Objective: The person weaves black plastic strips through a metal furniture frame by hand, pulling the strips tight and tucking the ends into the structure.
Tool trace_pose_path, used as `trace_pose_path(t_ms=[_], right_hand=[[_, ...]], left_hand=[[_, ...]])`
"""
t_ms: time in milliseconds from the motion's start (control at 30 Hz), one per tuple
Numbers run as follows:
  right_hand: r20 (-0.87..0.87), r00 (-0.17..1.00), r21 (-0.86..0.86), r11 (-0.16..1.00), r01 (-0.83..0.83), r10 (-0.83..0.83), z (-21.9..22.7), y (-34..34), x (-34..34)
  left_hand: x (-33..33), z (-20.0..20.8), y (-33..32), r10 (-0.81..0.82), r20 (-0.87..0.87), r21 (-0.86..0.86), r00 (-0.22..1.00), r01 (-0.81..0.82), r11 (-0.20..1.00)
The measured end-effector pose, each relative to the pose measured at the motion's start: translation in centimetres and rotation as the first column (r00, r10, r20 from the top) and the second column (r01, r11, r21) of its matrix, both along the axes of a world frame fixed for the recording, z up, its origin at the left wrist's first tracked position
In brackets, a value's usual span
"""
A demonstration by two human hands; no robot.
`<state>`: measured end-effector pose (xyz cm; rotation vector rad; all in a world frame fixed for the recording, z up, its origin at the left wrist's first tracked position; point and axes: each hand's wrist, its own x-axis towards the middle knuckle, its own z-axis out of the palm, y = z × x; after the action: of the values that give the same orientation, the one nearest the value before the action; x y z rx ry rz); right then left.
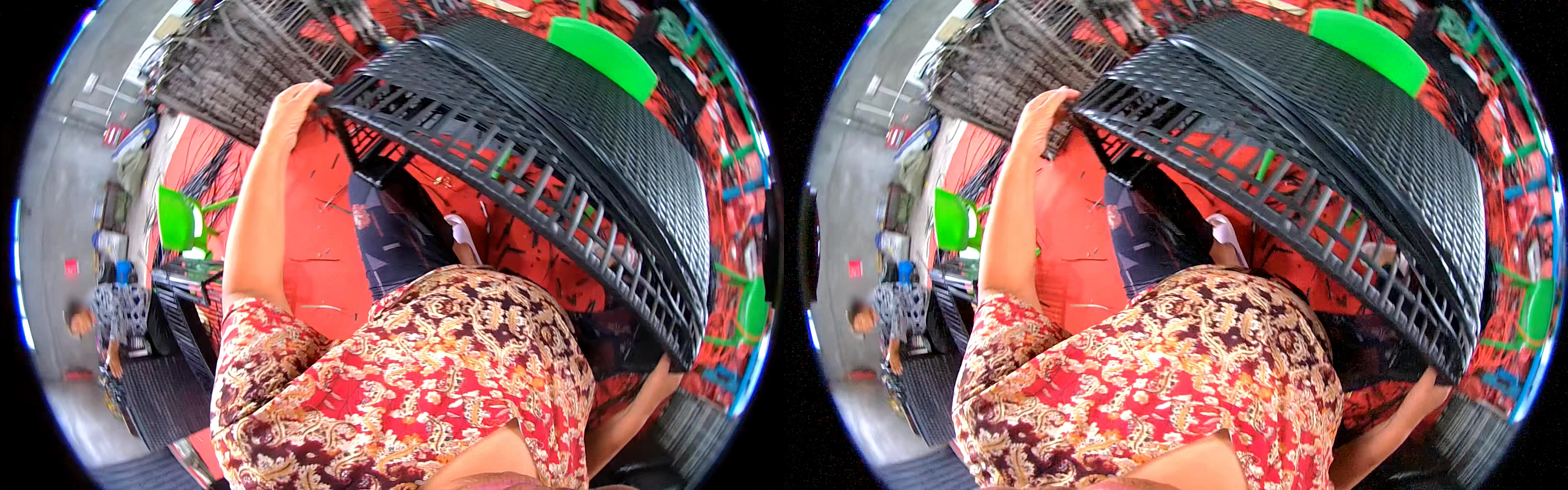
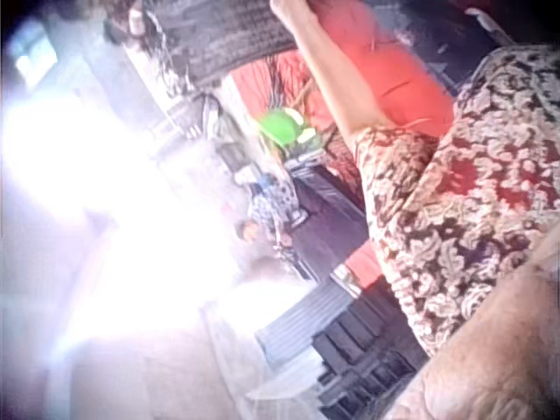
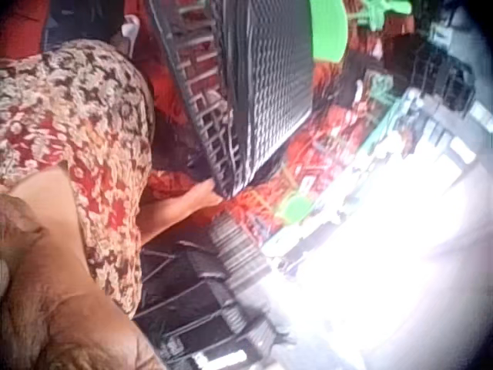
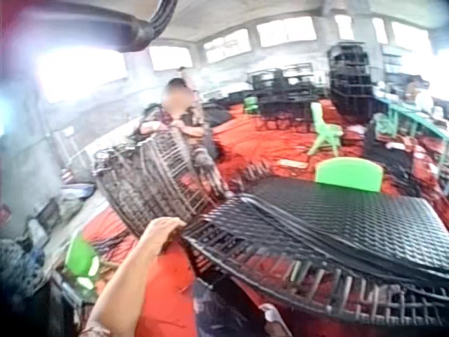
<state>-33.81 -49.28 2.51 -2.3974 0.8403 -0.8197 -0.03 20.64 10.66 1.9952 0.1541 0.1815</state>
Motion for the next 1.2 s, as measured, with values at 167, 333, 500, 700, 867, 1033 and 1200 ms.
trace_pose_path(t_ms=[167, 333, 500, 700, 867, 1033, 1200], right_hand=[[-0.003, 0.999, 0.068, 0.997, -0.032, 0.032, -1.2, 0.6, 0.8], [-0.049, 0.999, 0.065, 0.998, -0.009, 0.012, 0.1, 0.8, 0.5], [-0.105, 0.995, 0.041, 0.999, 0.004, 0.000, 0.1, 0.4, 0.6], [0.242, 0.970, 0.202, 0.976, -0.085, 0.034, 3.7, 4.8, 0.2], [0.395, 0.860, -0.123, 0.947, -0.298, 0.322, 12.1, 11.2, 2.8], [-0.047, 0.587, -0.235, 0.562, -0.793, 0.808, 14.0, 21.9, 14.2], [-0.143, 0.424, -0.308, 0.367, -0.878, 0.894, 13.8, 26.2, 19.6]], left_hand=[[-0.4, 0.3, -0.8, 0.016, 0.077, 0.203, 0.997, -0.031, 0.979], [1.3, -0.2, -1.6, -0.071, 0.107, 0.392, 0.992, 0.024, 0.920], [1.7, 0.6, -0.2, -0.100, 0.044, 0.668, 0.994, 0.045, 0.743], [-1.8, 3.4, -7.5, -0.368, 0.430, 0.617, 0.824, 0.030, 0.786], [-6.5, 4.3, -21.0, -0.784, 0.355, 0.744, 0.509, 0.354, 0.566], [-7.5, 1.3, -22.2, -0.773, 0.334, 0.754, 0.539, 0.339, 0.562], [-8.5, 6.4, -21.8, -0.681, 0.133, 0.936, 0.720, 0.135, 0.324]])
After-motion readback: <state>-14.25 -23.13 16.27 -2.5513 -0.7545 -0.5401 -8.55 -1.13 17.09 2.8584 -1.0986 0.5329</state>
